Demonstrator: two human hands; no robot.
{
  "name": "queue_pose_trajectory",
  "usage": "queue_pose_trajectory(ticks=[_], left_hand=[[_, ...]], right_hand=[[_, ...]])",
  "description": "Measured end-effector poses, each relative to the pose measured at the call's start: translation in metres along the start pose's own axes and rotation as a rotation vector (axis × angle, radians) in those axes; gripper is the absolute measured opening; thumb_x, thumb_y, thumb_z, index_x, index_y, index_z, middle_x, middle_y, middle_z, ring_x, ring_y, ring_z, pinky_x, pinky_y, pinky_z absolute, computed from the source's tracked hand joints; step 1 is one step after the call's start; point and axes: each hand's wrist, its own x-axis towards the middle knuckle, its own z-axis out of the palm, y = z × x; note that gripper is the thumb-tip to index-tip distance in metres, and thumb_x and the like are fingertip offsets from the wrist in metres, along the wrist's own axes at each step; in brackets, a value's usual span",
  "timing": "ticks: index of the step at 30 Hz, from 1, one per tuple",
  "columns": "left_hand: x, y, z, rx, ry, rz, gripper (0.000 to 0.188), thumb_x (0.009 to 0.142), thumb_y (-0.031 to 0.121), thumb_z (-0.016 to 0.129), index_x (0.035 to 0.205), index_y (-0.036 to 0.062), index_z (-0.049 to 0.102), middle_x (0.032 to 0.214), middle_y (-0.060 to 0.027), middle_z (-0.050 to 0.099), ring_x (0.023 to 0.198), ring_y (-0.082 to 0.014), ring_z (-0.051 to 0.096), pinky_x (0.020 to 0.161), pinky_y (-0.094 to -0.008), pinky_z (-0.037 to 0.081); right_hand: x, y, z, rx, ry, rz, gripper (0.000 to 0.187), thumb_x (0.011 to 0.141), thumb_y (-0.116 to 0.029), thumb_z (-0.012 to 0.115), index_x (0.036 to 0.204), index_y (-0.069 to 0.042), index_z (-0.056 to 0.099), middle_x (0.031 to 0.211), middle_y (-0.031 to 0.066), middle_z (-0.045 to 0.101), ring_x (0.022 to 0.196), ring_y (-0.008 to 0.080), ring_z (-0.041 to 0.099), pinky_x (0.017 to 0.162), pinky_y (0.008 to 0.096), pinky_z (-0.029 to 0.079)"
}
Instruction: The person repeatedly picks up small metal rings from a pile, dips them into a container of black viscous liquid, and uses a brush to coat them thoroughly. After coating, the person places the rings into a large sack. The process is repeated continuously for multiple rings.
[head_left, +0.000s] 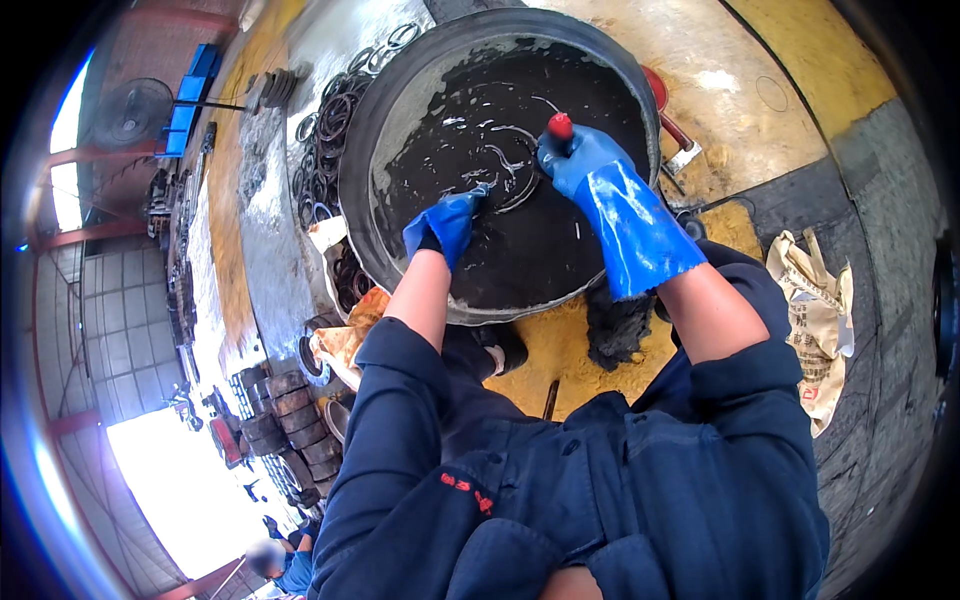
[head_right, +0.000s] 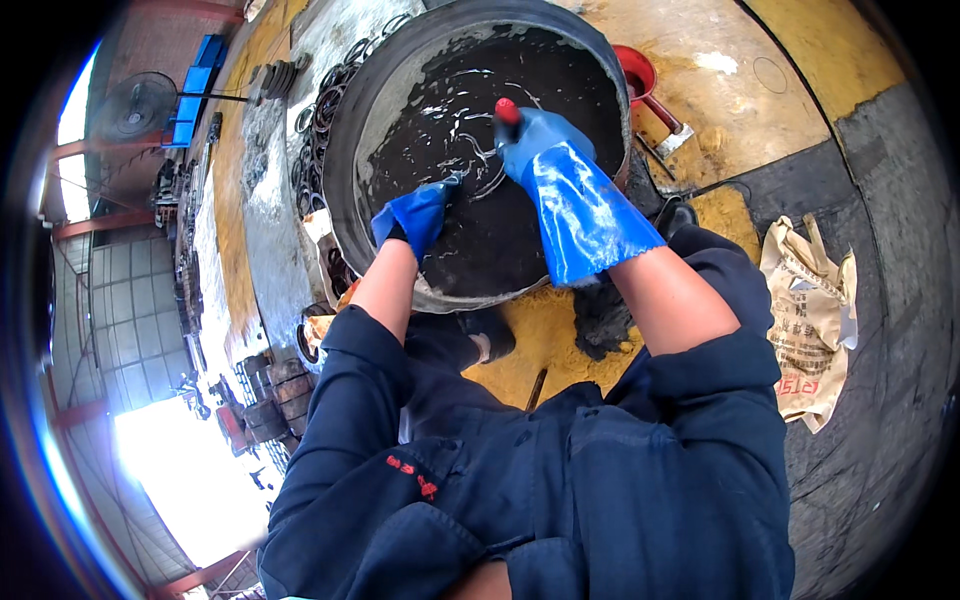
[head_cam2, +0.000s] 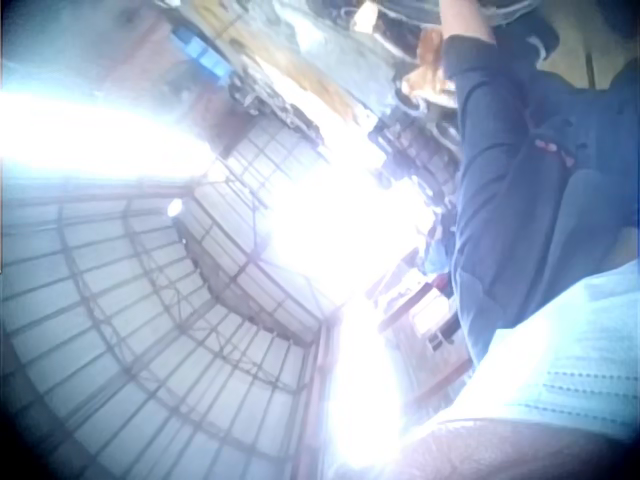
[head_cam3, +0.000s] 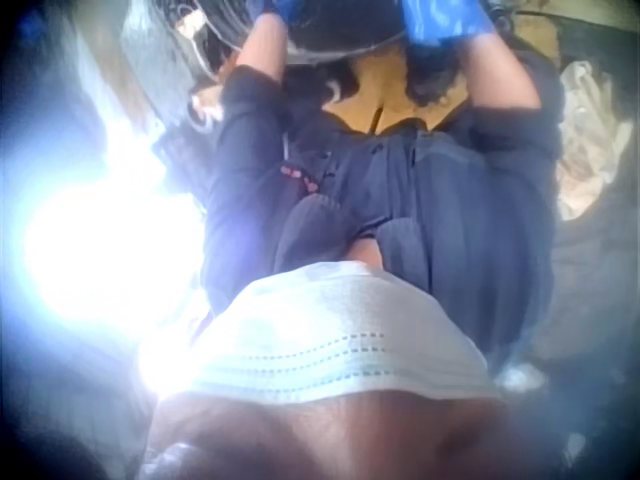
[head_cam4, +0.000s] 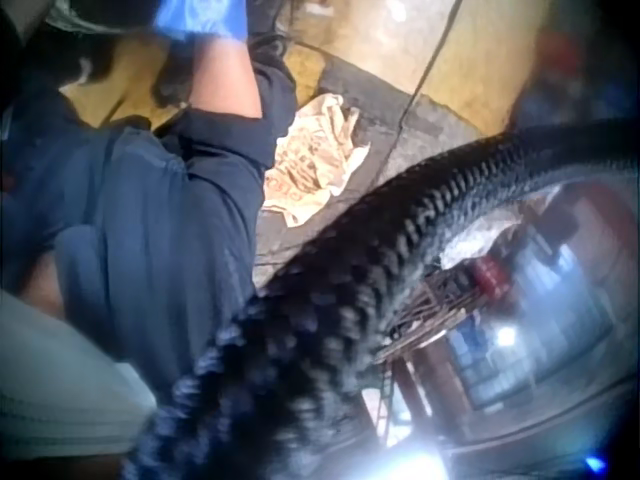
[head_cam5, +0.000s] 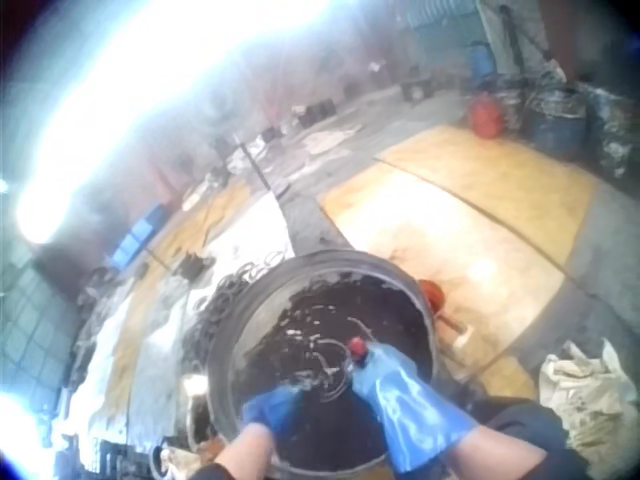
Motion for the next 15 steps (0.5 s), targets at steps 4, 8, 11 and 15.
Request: queue_pose_trajectory(ticks=[4, 8, 11, 15], left_hand=[[0.004, 0.02, -0.018, 0.09, -0.013, -0.006, 0.045, 0.099, 0.041, 0.048, 0.114, 0.0037, 0.068, 0.111, -0.0201, 0.068, 0.104, -0.0305, 0.065, 0.091, -0.0393, 0.047], [-0.012, 0.08, -0.062, -0.296, -0.02, -0.37, 0.046, 0.099, 0.044, 0.052, 0.106, 0.0024, 0.071, 0.105, -0.0213, 0.069, 0.1, -0.0277, 0.067, 0.085, -0.038, 0.05], [-0.007, 0.041, -0.04, -0.629, -0.134, -0.458, 0.043, 0.099, 0.044, 0.057, 0.103, 0.0038, 0.072, 0.098, -0.0143, 0.073, 0.088, -0.0196, 0.069, 0.075, -0.0341, 0.052], [-0.031, 0.02, -0.033, -1.344, 0.002, -0.533, 0.026, 0.099, 0.028, 0.06, 0.11, 0.007, 0.071, 0.1, -0.008, 0.075, 0.093, -0.017, 0.07, 0.074, -0.0324, 0.053]], right_hand=[[-0.005, -0.002, -0.002, 0.004, 0.001, 0.0, 0.035, 0.092, -0.04, 0.065, 0.114, -0.013, 0.07, 0.104, 0.0159, 0.073, 0.101, 0.0323, 0.07, 0.089, 0.04, 0.053], [-0.006, 0.0, -0.005, -0.036, -0.032, 0.036, 0.036, 0.092, -0.042, 0.064, 0.113, -0.014, 0.071, 0.106, 0.0162, 0.073, 0.102, 0.0354, 0.069, 0.09, 0.0417, 0.053], [-0.007, -0.006, -0.001, -0.097, -0.066, 0.046, 0.037, 0.092, -0.043, 0.062, 0.113, -0.014, 0.071, 0.107, 0.0171, 0.072, 0.104, 0.0373, 0.068, 0.091, 0.0438, 0.052], [-0.008, 0.0, 0.01, -0.122, -0.079, 0.096, 0.042, 0.094, -0.047, 0.061, 0.121, -0.016, 0.07, 0.116, 0.0182, 0.071, 0.112, 0.0374, 0.066, 0.097, 0.044, 0.05]])
